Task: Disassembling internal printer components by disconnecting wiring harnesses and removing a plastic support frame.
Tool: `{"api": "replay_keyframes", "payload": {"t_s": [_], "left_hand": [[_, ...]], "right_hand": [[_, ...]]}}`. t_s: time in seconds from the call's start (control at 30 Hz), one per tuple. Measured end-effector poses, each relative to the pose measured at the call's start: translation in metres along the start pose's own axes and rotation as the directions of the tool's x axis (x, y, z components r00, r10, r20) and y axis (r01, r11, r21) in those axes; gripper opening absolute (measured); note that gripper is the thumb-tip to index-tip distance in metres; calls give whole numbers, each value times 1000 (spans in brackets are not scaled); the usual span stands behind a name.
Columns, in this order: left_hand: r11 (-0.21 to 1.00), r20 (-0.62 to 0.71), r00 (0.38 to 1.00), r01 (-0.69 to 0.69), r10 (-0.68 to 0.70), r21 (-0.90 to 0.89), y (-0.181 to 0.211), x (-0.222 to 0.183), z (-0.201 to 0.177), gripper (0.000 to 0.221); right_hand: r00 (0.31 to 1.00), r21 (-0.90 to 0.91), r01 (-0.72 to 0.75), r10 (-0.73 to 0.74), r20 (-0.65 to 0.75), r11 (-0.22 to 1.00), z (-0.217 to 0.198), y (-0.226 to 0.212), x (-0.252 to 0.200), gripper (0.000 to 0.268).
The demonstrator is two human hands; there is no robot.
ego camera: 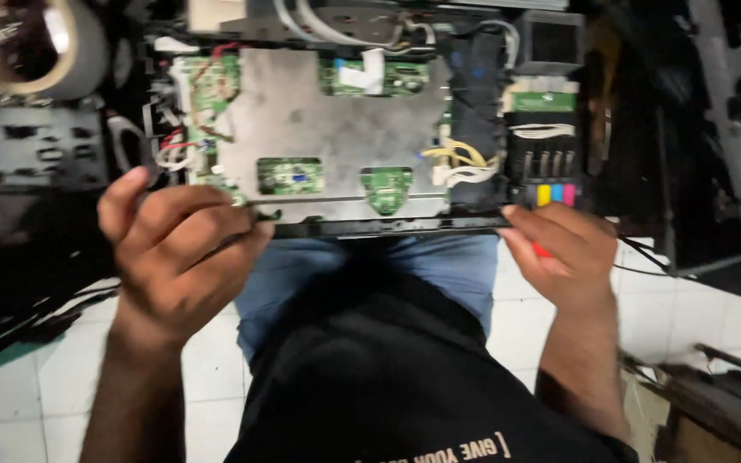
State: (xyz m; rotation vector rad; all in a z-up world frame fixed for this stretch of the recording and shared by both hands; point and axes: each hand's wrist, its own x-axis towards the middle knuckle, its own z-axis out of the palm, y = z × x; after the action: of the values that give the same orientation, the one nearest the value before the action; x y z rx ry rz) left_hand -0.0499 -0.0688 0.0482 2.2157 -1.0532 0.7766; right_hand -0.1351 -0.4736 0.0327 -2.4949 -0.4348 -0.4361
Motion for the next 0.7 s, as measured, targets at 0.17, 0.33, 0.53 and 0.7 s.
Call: {"api": "replay_keyframes", "payload": {"t_s": [0.17, 0.33, 0.53, 0.7], "left_hand": [[998, 1, 1000, 18, -19, 66, 0, -13, 4, 27], [998, -37, 999, 19, -16, 56, 2, -23, 10, 25], [986, -15, 988, 153, -152, 73, 14, -38, 12, 26], [977, -26, 981, 192, -190, 95, 19, -46, 8, 29]], "right_hand": [[969, -84, 241, -245, -43, 967, 5, 6, 4, 20], [971, -95, 234, -238, -33, 968, 4, 4, 2, 22], [990, -92, 138, -133, 53, 986, -2, -7, 7, 16], [990, -92, 85, -74, 120, 992, 5, -16, -1, 14]]}}
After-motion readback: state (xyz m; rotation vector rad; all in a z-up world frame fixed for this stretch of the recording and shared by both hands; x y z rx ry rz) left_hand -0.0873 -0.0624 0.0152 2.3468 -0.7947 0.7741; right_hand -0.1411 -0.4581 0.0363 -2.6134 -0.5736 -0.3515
